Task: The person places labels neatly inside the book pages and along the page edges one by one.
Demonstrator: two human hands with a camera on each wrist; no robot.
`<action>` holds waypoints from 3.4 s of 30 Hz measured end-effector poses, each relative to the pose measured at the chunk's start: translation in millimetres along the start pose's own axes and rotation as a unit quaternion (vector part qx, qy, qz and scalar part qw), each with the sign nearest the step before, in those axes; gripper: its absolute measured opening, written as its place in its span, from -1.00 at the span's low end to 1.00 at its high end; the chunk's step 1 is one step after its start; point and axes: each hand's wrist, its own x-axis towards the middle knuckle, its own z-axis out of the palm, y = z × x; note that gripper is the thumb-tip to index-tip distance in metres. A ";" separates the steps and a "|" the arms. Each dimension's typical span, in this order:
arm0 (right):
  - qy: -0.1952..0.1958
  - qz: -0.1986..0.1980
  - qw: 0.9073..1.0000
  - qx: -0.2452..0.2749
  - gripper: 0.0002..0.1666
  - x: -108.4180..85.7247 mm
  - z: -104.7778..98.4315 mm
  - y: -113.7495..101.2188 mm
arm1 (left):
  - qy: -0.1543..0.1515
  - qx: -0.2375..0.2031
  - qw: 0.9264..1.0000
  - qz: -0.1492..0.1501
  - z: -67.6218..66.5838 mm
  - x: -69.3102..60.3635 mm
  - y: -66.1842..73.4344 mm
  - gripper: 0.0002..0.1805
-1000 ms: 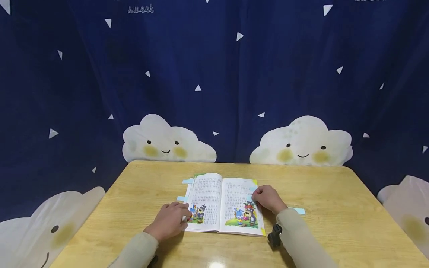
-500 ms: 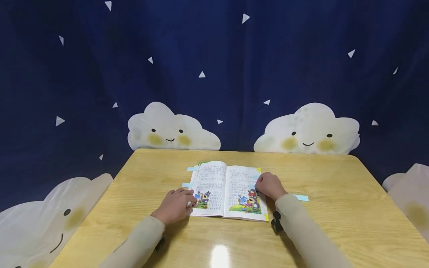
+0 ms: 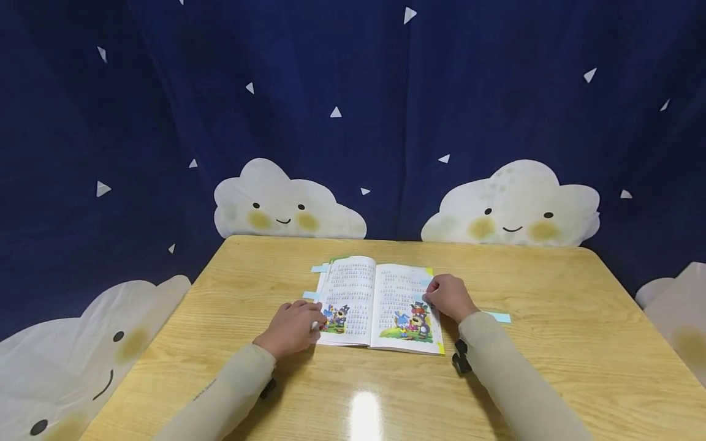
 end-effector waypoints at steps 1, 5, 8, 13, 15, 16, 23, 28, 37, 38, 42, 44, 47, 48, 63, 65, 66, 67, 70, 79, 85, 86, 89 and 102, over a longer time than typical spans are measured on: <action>0.000 0.000 1.000 0.002 -0.84 -0.1 -0.5 0.3 | -0.001 0.001 1.000 0.000 -0.1 0.3 0.1 -0.81; -0.004 0.003 1.000 0.008 -0.84 -0.1 -0.7 0.2 | 0.000 0.002 1.000 0.000 -0.9 1.0 0.2 -0.81; -0.004 0.004 1.000 0.006 -0.84 0.6 -0.5 0.0 | -0.001 -0.001 1.000 0.002 -1.6 1.8 0.0 -0.80; -0.004 -0.009 1.000 -0.008 -0.81 1.6 -1.6 0.4 | 0.000 0.002 1.000 -0.001 -1.4 3.0 -0.5 -0.81; -0.003 -0.016 1.000 -0.021 -0.80 -0.1 -2.8 0.8 | -0.002 0.005 1.000 -0.002 -1.0 2.8 -0.2 -0.81; 0.000 -0.022 0.999 -0.031 -0.79 -1.6 -3.4 1.0 | -0.003 0.006 1.000 -0.001 -0.9 2.7 0.0 -0.81; 0.080 -0.172 0.963 -0.189 -0.86 -23.4 -9.7 -0.5 | -0.014 -0.002 1.000 -0.001 -3.0 3.7 3.7 -0.78; 0.080 -0.250 0.930 -0.258 -0.68 -35.8 -11.7 -1.2 | -0.015 -0.004 1.000 -0.002 -3.7 4.4 5.3 -0.80; 0.077 -0.264 0.922 -0.271 -0.63 -36.4 -7.6 6.1 | -0.005 -0.012 1.000 0.004 -6.0 6.0 4.1 -0.83; 0.066 -0.254 0.926 -0.272 -0.62 -37.1 -6.3 4.2 | -0.006 -0.017 1.000 0.002 -5.9 4.8 3.7 -0.83; 0.046 -0.228 0.932 -0.277 -0.58 -39.0 -3.1 0.8 | -0.005 -0.026 1.000 0.002 -5.0 1.7 3.3 -0.83; 0.043 -0.219 0.932 -0.285 -0.58 -40.0 -3.4 -1.3 | -0.001 -0.025 1.000 0.004 -6.2 1.7 2.7 -0.82; 0.032 -0.214 0.930 -0.297 -0.56 -42.9 -6.4 -2.6 | 0.000 -0.021 1.000 0.004 -7.1 3.1 2.9 -0.83; 0.028 -0.215 0.930 -0.296 -0.56 -43.5 -7.6 -2.3 | 0.000 -0.020 1.000 0.003 -7.2 3.4 3.3 -0.83; 0.044 -0.169 0.978 -0.111 -0.50 -53.8 -85.3 28.9 | 0.008 0.005 1.000 0.017 -2.0 10.8 9.7 -0.83; 0.050 -0.164 0.979 -0.106 -0.57 -57.4 -94.3 36.3 | 0.010 0.005 1.000 0.018 -4.3 11.1 9.2 -0.84; 0.053 -0.161 0.980 -0.106 -0.60 -59.1 -97.5 39.6 | 0.010 0.004 1.000 0.019 -5.2 11.0 8.9 -0.84; 0.054 -0.158 0.980 -0.105 -0.62 -60.4 -100.0 43.0 | 0.010 0.002 1.000 0.019 -5.8 10.7 8.4 -0.85; 0.058 -0.155 0.981 -0.101 -0.66 -60.9 -104.9 51.1 | 0.011 0.001 1.000 0.012 -8.0 10.1 6.4 -0.85; 0.032 -0.140 0.984 -0.105 -0.74 -59.2 -88.7 72.3 | 0.004 0.002 1.000 0.008 -5.8 0.0 2.1 -0.86; 0.025 -0.126 0.984 -0.127 -0.77 -55.8 -76.1 77.7 | 0.007 -0.001 1.000 0.013 -2.5 -1.7 0.7 -0.85; 0.027 -0.128 0.983 -0.132 -0.78 -54.9 -75.2 78.2 | 0.010 -0.001 1.000 0.015 -2.2 -1.2 0.5 -0.85; 0.035 -0.129 0.981 -0.143 -0.81 -52.1 -74.6 78.3 | 0.019 0.003 1.000 0.019 -3.0 2.1 0.4 -0.85; 0.032 -0.086 0.981 -0.172 -0.96 -44.2 -61.3 79.7 | 0.029 0.009 0.999 0.017 -0.7 2.5 0.2 -0.82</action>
